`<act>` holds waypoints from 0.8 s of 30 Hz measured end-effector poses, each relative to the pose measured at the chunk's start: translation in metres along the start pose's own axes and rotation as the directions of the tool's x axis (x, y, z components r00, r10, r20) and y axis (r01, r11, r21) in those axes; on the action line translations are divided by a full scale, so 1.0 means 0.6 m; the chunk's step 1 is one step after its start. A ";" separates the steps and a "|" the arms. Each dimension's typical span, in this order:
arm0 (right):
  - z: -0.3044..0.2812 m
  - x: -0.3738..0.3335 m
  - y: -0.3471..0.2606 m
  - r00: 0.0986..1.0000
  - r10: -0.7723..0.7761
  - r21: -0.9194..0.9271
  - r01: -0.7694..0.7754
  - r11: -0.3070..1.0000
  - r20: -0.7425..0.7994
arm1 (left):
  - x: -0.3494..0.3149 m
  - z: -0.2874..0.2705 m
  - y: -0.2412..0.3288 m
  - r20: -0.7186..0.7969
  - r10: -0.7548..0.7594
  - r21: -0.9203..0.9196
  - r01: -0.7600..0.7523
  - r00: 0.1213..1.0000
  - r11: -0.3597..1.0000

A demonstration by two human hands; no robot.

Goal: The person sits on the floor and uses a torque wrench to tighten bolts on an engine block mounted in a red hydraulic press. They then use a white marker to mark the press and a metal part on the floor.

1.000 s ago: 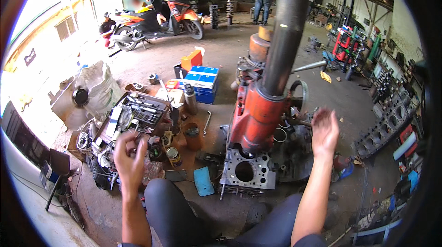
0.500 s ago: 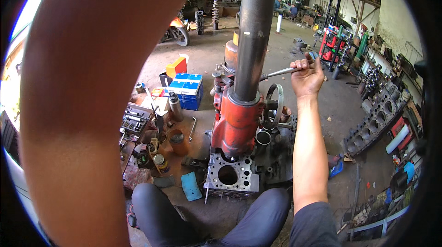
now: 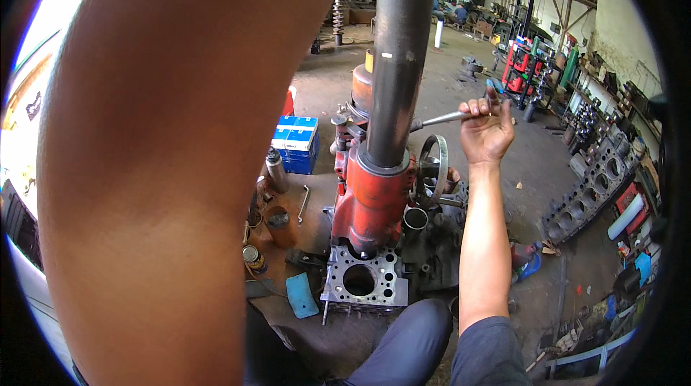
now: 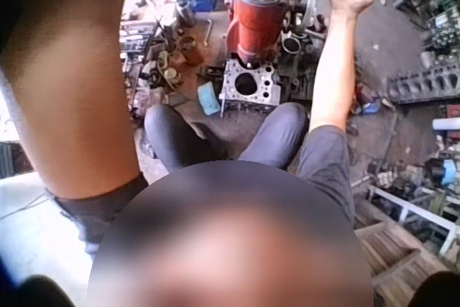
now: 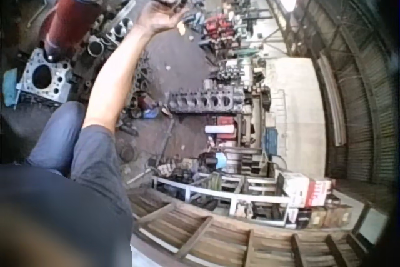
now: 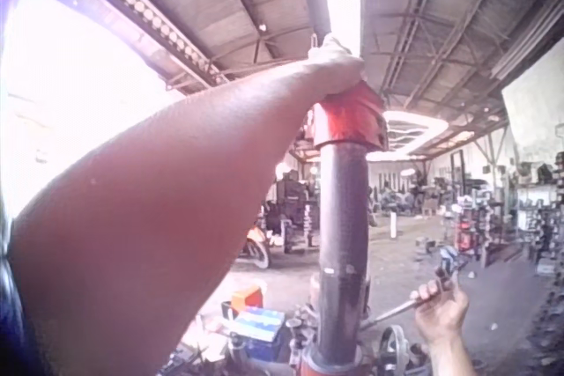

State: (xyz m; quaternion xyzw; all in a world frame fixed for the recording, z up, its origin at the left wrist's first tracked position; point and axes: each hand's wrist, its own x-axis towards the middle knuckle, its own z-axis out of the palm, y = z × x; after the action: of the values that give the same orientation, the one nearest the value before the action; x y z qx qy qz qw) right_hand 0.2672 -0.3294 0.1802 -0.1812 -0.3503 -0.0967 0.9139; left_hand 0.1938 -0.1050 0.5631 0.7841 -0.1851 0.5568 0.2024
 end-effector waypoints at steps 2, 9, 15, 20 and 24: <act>-0.007 -0.008 0.001 0.999 -0.005 0.019 0.006 1.000 -0.034 | 0.000 0.000 -0.001 -0.009 -0.007 -0.013 0.006 1.000 1.000; 0.014 0.039 -0.011 0.954 -0.065 -0.116 0.032 0.993 -0.292 | 0.000 0.005 -0.002 -0.025 -0.028 -0.049 0.026 0.999 0.998; -0.025 0.043 -0.026 0.983 -0.010 -0.286 -0.044 0.957 -0.185 | 0.014 0.015 -0.007 -0.030 -0.009 -0.036 0.008 1.000 0.999; -0.101 -0.176 -0.052 0.847 0.361 -0.910 -0.292 -0.295 -0.389 | 0.028 0.014 -0.014 0.000 0.152 0.189 -0.149 0.988 0.971; -0.089 -0.283 -0.073 0.922 0.342 -0.851 0.026 -0.524 -0.182 | 0.002 0.011 -0.017 -0.059 0.037 -0.080 -0.041 0.998 0.996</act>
State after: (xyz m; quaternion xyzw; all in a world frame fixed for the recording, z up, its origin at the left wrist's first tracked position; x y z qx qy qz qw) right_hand 0.1613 -0.3821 0.0403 -0.9380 -0.1518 -0.1751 0.2579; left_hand 0.2047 -0.0997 0.5609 0.7552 -0.2171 0.5748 0.2285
